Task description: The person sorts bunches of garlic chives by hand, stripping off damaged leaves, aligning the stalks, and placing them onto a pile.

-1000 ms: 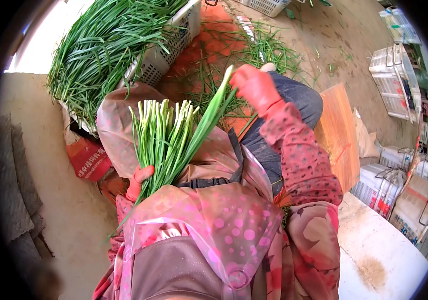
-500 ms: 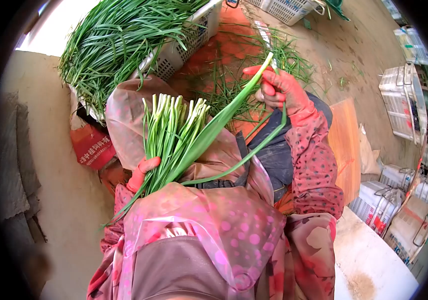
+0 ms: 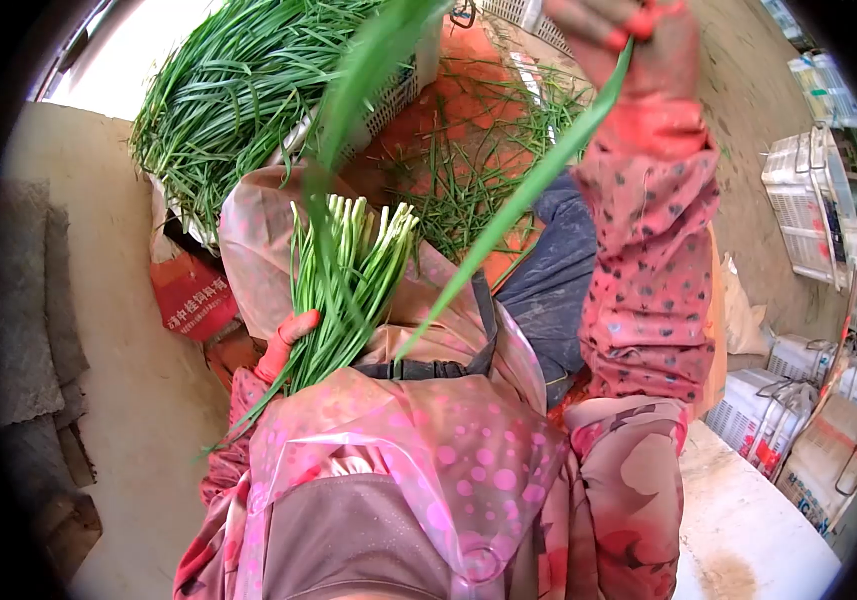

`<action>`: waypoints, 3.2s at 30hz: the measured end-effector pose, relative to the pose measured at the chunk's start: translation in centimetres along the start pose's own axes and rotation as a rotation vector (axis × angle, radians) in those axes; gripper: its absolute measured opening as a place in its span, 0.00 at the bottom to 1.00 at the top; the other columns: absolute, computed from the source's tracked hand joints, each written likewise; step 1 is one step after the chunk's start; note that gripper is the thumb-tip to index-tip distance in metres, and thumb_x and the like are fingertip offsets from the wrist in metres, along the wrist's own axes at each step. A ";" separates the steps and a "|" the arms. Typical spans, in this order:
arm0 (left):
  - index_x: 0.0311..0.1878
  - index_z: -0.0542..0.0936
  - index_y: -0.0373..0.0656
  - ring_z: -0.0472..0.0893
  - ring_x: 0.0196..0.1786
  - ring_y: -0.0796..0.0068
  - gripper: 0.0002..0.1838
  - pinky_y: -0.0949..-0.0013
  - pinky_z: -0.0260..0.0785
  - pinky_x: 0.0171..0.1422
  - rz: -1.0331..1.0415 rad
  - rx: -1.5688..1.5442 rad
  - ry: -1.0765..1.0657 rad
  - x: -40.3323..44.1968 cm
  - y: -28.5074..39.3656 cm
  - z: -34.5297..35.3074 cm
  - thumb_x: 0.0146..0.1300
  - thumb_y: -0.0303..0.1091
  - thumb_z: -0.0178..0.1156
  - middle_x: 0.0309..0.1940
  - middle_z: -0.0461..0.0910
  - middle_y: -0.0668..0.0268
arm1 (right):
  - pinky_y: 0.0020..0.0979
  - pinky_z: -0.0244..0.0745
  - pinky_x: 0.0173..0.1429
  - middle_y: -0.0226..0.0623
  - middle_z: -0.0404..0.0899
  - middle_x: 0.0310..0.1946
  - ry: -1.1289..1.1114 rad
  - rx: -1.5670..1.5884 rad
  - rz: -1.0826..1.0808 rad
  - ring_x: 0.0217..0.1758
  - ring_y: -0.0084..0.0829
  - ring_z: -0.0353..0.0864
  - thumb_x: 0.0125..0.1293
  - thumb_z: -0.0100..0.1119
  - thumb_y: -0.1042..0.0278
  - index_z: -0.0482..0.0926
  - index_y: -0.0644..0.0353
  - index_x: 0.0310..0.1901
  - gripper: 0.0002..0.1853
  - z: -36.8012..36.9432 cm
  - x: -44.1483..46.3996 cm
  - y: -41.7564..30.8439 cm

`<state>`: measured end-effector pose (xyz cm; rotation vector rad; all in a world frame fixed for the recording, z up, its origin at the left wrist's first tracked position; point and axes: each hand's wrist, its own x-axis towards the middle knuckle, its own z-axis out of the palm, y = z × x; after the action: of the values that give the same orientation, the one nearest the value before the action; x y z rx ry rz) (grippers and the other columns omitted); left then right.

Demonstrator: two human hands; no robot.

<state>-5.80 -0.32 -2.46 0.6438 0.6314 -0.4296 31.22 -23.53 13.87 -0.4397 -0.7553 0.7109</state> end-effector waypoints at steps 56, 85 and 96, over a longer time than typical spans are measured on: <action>0.58 0.73 0.36 0.82 0.43 0.71 0.28 0.68 0.75 0.50 0.059 0.049 0.009 -0.6 0.7 1.2 0.54 0.34 0.65 0.46 0.81 0.61 | 0.34 0.77 0.35 0.39 0.82 0.25 0.966 -1.481 0.546 0.26 0.31 0.83 0.63 0.57 0.58 0.78 0.58 0.42 0.13 -9.2 -8.9 12.2; 0.60 0.71 0.36 0.82 0.46 0.62 0.32 0.61 0.76 0.54 -0.022 -0.165 0.011 0.1 -0.6 -0.3 0.52 0.40 0.65 0.49 0.80 0.56 | 0.32 0.73 0.57 0.36 0.76 0.56 0.317 -0.938 0.698 0.52 0.31 0.78 0.56 0.68 0.67 0.73 0.57 0.60 0.28 0.5 -10.7 12.7; 0.63 0.69 0.35 0.82 0.50 0.63 0.33 0.62 0.74 0.58 0.002 -0.096 -0.022 0.3 -0.2 0.0 0.55 0.40 0.63 0.52 0.79 0.56 | 0.29 0.72 0.56 0.38 0.79 0.48 0.318 -0.551 0.764 0.53 0.25 0.76 0.61 0.66 0.71 0.79 0.63 0.42 0.10 -1.6 -11.9 18.8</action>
<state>-5.71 -0.55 -2.69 0.5477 0.6272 -0.4015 18.40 -19.35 -3.86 -1.3557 -0.4564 1.1031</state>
